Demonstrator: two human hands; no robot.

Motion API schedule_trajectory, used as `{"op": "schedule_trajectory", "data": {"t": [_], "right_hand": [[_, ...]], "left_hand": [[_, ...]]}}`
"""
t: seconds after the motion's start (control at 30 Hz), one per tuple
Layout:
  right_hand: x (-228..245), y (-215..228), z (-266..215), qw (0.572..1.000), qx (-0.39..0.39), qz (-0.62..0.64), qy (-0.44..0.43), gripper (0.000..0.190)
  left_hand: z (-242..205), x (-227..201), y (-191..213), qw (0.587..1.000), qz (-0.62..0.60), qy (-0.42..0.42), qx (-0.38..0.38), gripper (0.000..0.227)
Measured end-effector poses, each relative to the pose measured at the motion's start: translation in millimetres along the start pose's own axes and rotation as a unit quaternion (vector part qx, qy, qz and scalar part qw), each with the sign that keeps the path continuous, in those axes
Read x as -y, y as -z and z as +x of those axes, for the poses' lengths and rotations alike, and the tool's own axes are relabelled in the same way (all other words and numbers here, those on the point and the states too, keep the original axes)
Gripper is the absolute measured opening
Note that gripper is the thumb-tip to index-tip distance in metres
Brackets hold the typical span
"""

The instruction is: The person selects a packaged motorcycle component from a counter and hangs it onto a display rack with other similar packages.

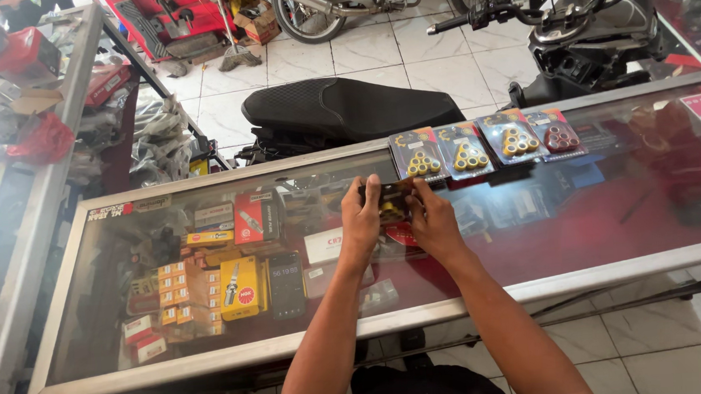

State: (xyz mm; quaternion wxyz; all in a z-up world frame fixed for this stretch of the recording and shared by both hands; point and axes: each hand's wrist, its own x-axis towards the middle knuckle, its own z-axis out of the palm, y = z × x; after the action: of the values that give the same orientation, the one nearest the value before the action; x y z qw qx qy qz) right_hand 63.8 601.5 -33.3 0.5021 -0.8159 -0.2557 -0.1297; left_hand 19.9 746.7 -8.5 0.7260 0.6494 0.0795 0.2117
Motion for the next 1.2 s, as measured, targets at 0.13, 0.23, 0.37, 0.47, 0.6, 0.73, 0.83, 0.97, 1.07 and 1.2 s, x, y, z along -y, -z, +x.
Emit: {"op": "schedule_trajectory", "data": {"t": [0.13, 0.23, 0.37, 0.47, 0.6, 0.73, 0.83, 0.97, 1.07, 1.2], "right_hand": [[-3, 0, -2, 1.000, 0.010, -0.018, -0.005, 0.024], [-1, 0, -2, 1.000, 0.023, -0.009, -0.010, 0.024], [12, 6, 1, 0.998, 0.051, -0.015, -0.045, 0.026], [29, 11, 0, 0.998, 0.019, 0.037, 0.038, 0.031], [41, 17, 4, 0.995, -0.009, 0.052, 0.079, 0.036], [33, 18, 4, 0.999, 0.020, 0.031, -0.007, 0.037], [19, 14, 4, 1.000, 0.010, 0.005, -0.007, 0.026], [6, 11, 1, 0.999, -0.005, -0.002, 0.038, 0.020], [2, 11, 2, 0.999, -0.009, 0.002, 0.043, 0.020], [10, 16, 4, 0.999, 0.021, 0.018, 0.034, 0.028]], "left_hand": [[-1, -5, -2, 1.000, 0.016, -0.008, -0.013, 0.040], [-1, -10, -1, 1.000, 0.009, 0.001, -0.007, 0.037], [3, -14, 1, 0.999, 0.005, 0.036, 0.005, 0.037], [3, -14, 3, 0.999, 0.010, 0.047, -0.009, 0.033], [5, -13, 10, 0.999, 0.037, -0.006, -0.031, 0.029], [8, -21, 34, 0.992, 0.117, -0.038, 0.013, 0.019], [3, -29, 39, 0.978, 0.190, -0.081, 0.009, 0.016], [-2, -38, 33, 0.976, 0.207, -0.064, -0.003, 0.012], [-2, -43, 33, 0.982, 0.181, -0.054, 0.014, 0.011], [-2, -45, 38, 0.970, 0.234, -0.028, 0.055, 0.011]]}}
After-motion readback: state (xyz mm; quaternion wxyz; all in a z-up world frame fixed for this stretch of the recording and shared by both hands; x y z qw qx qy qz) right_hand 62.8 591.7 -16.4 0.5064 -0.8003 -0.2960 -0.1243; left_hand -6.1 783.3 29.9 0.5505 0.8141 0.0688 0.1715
